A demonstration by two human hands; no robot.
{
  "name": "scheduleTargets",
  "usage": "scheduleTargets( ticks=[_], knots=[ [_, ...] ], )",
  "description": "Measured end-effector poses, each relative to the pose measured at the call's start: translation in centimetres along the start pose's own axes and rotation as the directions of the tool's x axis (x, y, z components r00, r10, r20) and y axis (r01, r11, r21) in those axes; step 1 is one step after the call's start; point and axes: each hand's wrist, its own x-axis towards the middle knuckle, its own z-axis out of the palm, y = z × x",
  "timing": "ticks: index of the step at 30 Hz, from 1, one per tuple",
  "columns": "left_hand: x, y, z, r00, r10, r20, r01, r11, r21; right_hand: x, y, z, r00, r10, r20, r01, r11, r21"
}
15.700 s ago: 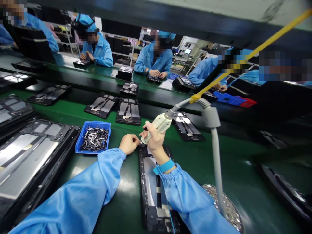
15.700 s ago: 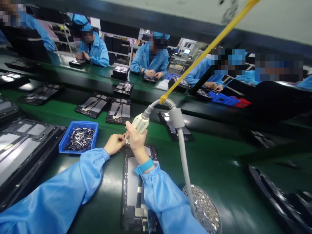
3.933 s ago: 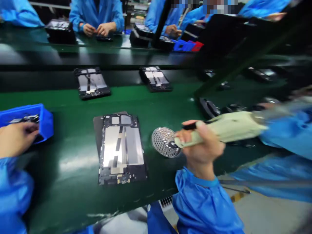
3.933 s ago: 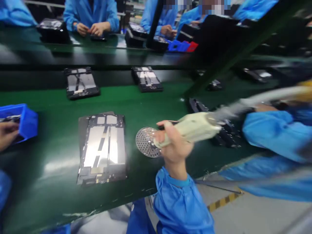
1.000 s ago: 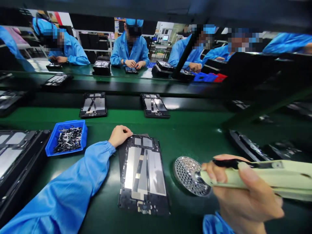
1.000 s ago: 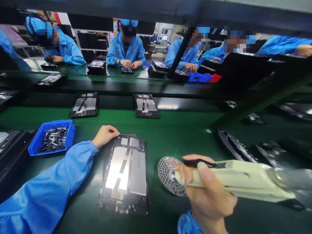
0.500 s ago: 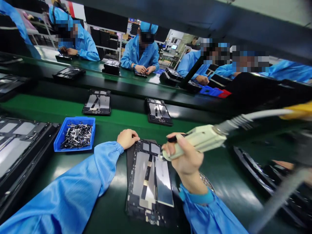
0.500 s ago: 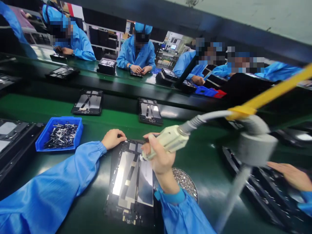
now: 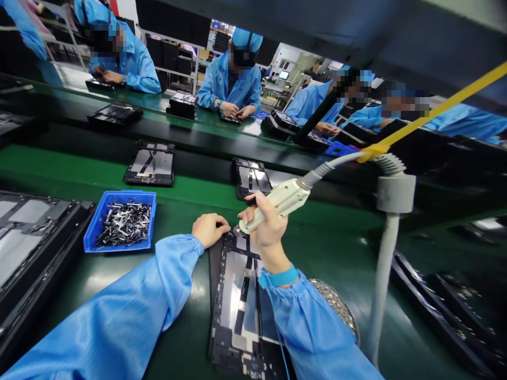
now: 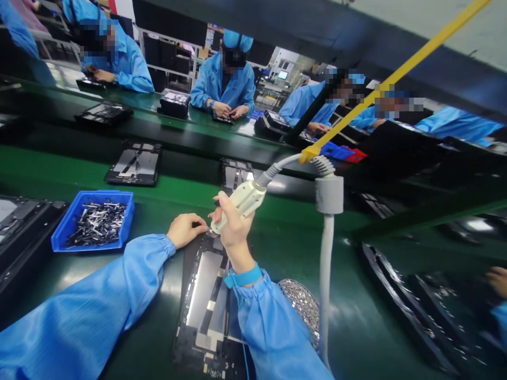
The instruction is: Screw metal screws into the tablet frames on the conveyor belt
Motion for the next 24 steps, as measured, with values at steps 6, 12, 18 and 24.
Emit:
scheduleTargets(
  ticks=[6,12,18,24],
  knots=[
    [0.7,-0.1,0.1,1.000,0.015,0.011,-0.015,1.000,0.015,0.1,-0.1,-0.2,1.000,-0.002,0.010,0.002,1.000,0.023],
    [1.4,0.1,-0.2,0.998,0.017,0.067,-0.018,1.000,0.021,0.3,0.8,-0.3,1.000,-0.004,0.013,0.004,1.000,0.001],
    [1.3,0.4,-0.3,0.997,-0.005,0.074,0.001,0.999,0.046,0.6,2.0,-0.1,1.000,-0.006,-0.001,0.006,1.000,0.001],
    [0.9,0.8,-0.4,0.996,-0.035,0.077,0.029,0.997,0.077,0.7,3.0,-0.1,1.000,0.001,-0.003,-0.001,1.000,0.000]
  ],
)
